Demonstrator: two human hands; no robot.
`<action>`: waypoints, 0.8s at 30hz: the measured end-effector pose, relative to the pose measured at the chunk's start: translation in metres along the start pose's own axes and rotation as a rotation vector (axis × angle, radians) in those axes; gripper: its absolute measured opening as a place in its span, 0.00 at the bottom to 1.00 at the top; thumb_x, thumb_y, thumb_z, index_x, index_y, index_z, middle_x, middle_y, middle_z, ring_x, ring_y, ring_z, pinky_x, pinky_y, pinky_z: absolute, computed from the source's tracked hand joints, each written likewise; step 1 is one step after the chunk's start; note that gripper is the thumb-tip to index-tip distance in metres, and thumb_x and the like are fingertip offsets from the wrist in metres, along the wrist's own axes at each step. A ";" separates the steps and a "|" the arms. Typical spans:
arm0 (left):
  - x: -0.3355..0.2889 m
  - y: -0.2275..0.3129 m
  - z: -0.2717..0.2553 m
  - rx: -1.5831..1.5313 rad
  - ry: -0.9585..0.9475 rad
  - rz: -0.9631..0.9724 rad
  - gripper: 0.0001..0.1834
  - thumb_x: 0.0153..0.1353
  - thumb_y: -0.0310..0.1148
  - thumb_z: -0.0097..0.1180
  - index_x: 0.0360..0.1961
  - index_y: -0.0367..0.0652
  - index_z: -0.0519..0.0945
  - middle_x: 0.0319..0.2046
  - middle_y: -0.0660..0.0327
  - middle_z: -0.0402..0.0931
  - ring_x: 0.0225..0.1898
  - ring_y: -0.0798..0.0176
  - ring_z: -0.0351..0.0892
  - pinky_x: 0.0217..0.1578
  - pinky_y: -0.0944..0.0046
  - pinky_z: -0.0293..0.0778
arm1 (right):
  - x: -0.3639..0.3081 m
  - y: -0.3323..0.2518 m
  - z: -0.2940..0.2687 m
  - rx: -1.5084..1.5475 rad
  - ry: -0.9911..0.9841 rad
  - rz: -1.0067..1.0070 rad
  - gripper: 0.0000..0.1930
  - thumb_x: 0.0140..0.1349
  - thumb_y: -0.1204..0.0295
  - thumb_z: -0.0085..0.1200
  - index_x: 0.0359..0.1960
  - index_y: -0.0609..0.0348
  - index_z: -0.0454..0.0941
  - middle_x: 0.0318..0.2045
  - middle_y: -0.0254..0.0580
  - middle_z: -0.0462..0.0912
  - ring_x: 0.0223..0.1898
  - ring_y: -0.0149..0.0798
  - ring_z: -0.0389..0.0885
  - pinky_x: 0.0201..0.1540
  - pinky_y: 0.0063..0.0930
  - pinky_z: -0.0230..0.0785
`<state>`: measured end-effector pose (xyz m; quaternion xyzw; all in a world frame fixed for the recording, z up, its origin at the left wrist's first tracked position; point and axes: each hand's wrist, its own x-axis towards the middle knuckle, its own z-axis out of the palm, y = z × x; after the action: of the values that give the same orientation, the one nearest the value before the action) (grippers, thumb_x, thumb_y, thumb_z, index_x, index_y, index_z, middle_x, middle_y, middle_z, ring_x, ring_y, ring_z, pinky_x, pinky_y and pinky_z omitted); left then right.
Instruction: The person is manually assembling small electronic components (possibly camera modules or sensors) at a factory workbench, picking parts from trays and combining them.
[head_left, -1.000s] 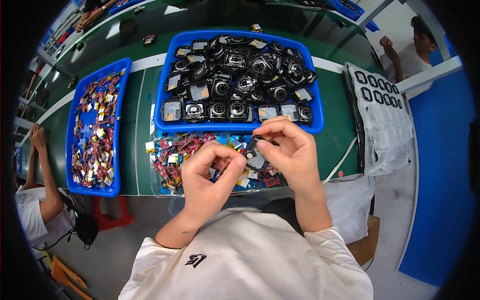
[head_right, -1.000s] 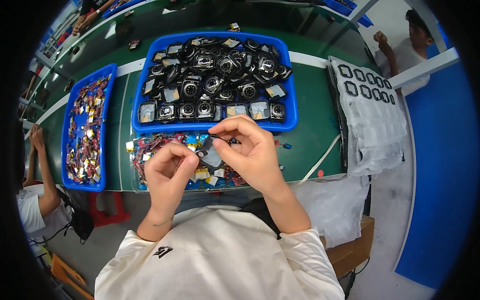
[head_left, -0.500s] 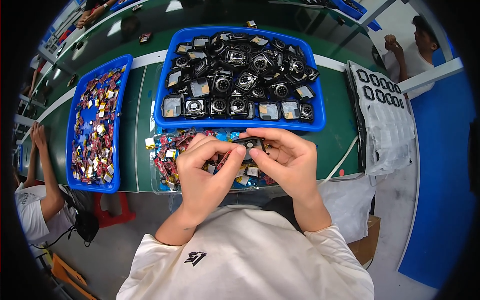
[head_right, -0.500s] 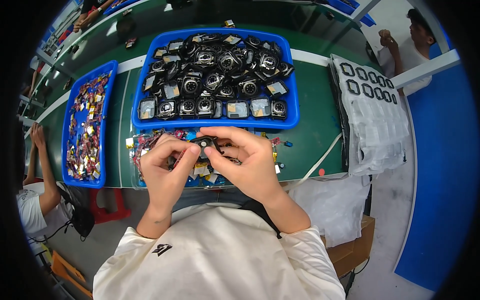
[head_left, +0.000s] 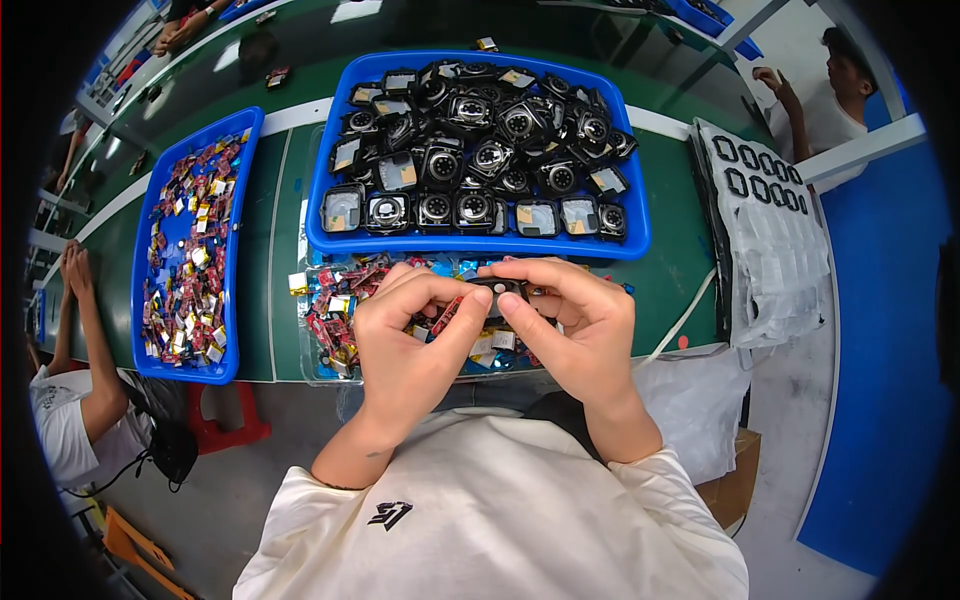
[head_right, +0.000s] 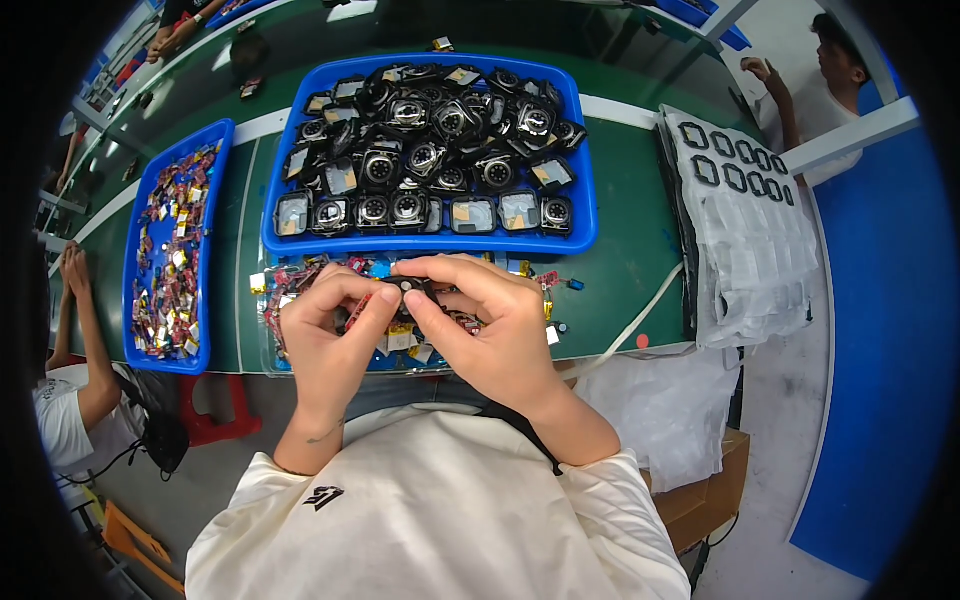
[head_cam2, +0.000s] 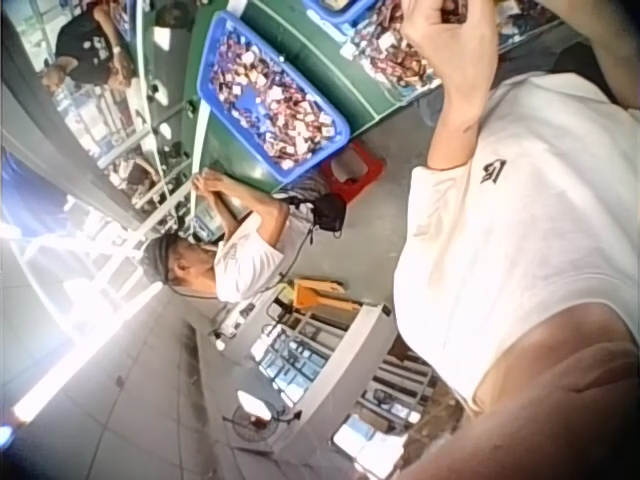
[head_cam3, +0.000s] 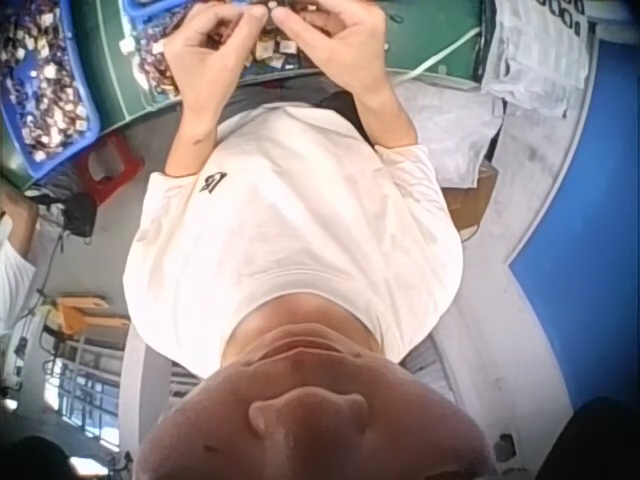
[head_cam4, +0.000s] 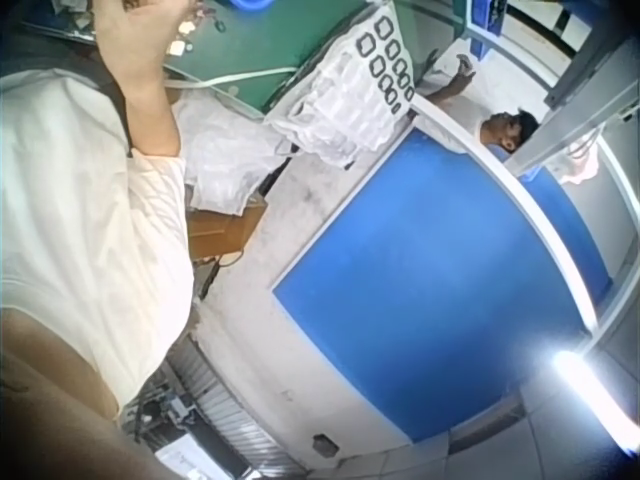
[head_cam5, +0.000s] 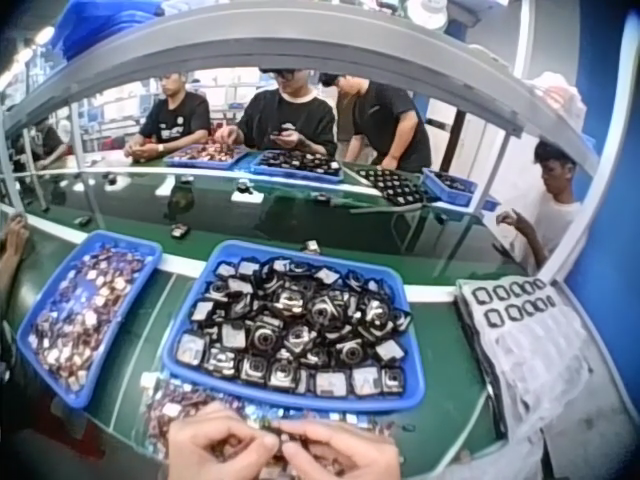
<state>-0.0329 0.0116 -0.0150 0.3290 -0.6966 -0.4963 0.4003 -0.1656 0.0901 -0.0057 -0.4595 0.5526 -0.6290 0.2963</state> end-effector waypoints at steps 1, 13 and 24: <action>0.000 -0.001 0.001 0.008 0.010 0.020 0.02 0.49 0.25 0.64 0.24 0.39 0.83 0.17 0.65 0.74 0.23 0.70 0.65 0.26 0.70 0.61 | 0.000 0.000 0.001 -0.001 0.000 0.001 0.11 0.57 0.81 0.57 0.42 0.67 0.80 0.40 0.45 0.82 0.39 0.32 0.82 0.40 0.23 0.79; -0.002 0.007 0.005 -0.004 0.014 0.057 0.03 0.48 0.24 0.65 0.27 0.39 0.84 0.21 0.64 0.78 0.24 0.68 0.69 0.28 0.69 0.64 | -0.001 0.009 0.005 0.048 0.140 -0.090 0.08 0.58 0.83 0.56 0.39 0.69 0.80 0.37 0.43 0.82 0.35 0.29 0.82 0.37 0.20 0.78; -0.004 0.006 -0.003 0.097 0.021 0.166 0.04 0.48 0.24 0.65 0.26 0.38 0.83 0.24 0.62 0.79 0.25 0.70 0.73 0.28 0.72 0.67 | 0.005 0.008 -0.005 0.268 0.109 0.002 0.09 0.56 0.87 0.55 0.39 0.72 0.72 0.40 0.52 0.80 0.41 0.31 0.80 0.42 0.21 0.77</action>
<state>-0.0287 0.0151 -0.0092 0.2941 -0.7404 -0.4238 0.4309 -0.1736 0.0862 -0.0115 -0.3806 0.4793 -0.7209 0.3251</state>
